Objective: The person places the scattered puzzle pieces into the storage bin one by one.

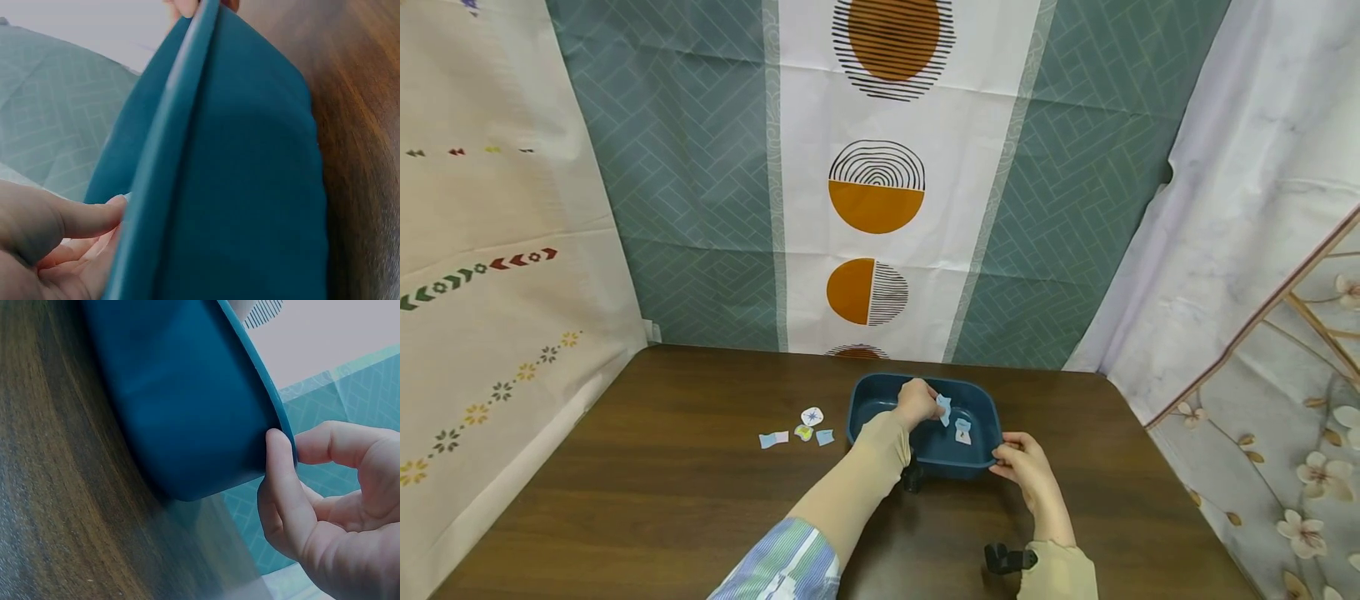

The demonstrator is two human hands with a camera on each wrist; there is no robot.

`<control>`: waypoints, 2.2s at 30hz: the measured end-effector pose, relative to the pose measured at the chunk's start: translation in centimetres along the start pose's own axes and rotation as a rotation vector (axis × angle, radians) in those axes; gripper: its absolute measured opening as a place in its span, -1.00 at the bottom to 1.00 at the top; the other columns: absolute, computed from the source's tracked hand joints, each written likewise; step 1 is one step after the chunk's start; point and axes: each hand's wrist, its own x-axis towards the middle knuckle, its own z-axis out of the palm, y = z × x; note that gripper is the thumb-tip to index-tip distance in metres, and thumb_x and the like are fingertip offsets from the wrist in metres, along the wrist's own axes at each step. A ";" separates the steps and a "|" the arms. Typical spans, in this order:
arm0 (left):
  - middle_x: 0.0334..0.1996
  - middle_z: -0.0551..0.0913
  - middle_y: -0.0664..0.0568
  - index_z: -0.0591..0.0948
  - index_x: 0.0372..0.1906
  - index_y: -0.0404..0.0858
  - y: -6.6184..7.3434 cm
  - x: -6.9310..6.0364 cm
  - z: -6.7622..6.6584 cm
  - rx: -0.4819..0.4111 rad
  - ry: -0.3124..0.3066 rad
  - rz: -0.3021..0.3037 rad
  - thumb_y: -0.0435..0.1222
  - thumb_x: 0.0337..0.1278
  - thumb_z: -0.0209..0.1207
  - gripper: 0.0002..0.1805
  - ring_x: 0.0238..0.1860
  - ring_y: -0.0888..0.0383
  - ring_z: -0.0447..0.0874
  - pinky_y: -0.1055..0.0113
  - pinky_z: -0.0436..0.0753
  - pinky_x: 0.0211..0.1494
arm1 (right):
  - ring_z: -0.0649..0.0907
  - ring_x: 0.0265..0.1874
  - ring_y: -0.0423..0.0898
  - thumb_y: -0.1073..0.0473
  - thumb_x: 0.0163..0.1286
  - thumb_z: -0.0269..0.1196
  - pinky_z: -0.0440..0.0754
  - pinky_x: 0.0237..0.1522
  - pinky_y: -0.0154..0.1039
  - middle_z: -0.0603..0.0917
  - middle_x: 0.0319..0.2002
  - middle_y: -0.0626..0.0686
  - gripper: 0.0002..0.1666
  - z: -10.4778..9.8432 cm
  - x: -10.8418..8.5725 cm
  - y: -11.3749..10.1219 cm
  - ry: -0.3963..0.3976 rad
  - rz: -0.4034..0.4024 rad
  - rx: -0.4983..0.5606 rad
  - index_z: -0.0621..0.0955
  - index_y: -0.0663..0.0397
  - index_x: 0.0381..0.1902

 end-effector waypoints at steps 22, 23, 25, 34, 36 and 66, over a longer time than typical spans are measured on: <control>-0.59 0.71 -0.11 0.68 -0.29 -0.48 -0.5 0.6 2.2 0.190 0.038 -0.058 -0.40 -0.17 0.49 -0.69 -0.54 0.10 0.78 0.32 0.72 -0.13 | 0.52 -0.45 -0.18 0.43 0.28 0.10 0.65 -0.41 -0.44 0.48 -0.31 0.10 -0.48 0.3 0.1 0.1 0.022 -0.002 -0.003 0.28 0.57 0.17; -0.60 0.71 -0.12 0.68 -0.30 -0.48 -0.5 0.5 2.2 0.183 0.040 -0.057 -0.40 -0.17 0.49 -0.70 -0.54 0.10 0.78 0.32 0.72 -0.15 | 0.52 -0.45 -0.18 0.43 0.29 0.10 0.65 -0.41 -0.44 0.48 -0.31 0.10 -0.48 0.3 0.1 0.1 0.022 -0.002 -0.003 0.28 0.57 0.17; -0.62 0.71 -0.11 0.69 -0.32 -0.48 -0.4 0.4 2.2 0.190 0.049 -0.050 -0.40 -0.19 0.50 -0.71 -0.55 0.10 0.77 0.33 0.72 -0.18 | 0.52 -0.45 -0.18 0.43 0.29 0.10 0.65 -0.41 -0.45 0.48 -0.31 0.11 -0.48 0.2 0.1 0.1 0.022 -0.002 -0.002 0.28 0.57 0.17; -0.64 0.71 -0.11 0.69 -0.25 -0.49 -0.5 0.7 2.1 0.191 0.025 -0.067 -0.34 -0.19 0.52 -0.63 -0.55 0.09 0.78 0.29 0.69 -0.02 | 0.51 -0.46 -0.18 0.44 0.26 0.10 0.65 -0.41 -0.45 0.46 -0.32 0.09 -0.48 0.2 0.0 -0.1 0.019 -0.003 -0.001 0.27 0.58 0.16; -0.57 0.73 -0.13 0.68 -0.20 -0.50 -0.6 0.8 1.9 0.196 0.007 -0.073 -0.31 -0.16 0.52 -0.58 -0.53 0.09 0.78 0.29 0.69 -0.02 | 0.51 -0.45 -0.18 0.44 0.27 0.09 0.64 -0.41 -0.46 0.46 -0.31 0.10 -0.46 0.2 -0.1 -0.2 0.017 -0.004 -0.003 0.27 0.58 0.17; -0.03 0.71 -0.17 0.60 0.17 -0.31 -1.0 -3.1 -7.3 0.283 -0.173 0.321 -0.24 0.13 0.35 -0.51 -0.06 -0.05 0.70 0.13 0.67 0.01 | 0.51 -0.42 -0.17 0.43 0.30 0.08 0.65 -0.38 -0.45 0.48 -0.31 0.09 -0.46 0.1 -0.2 -0.3 0.002 0.000 -0.014 0.24 0.59 0.19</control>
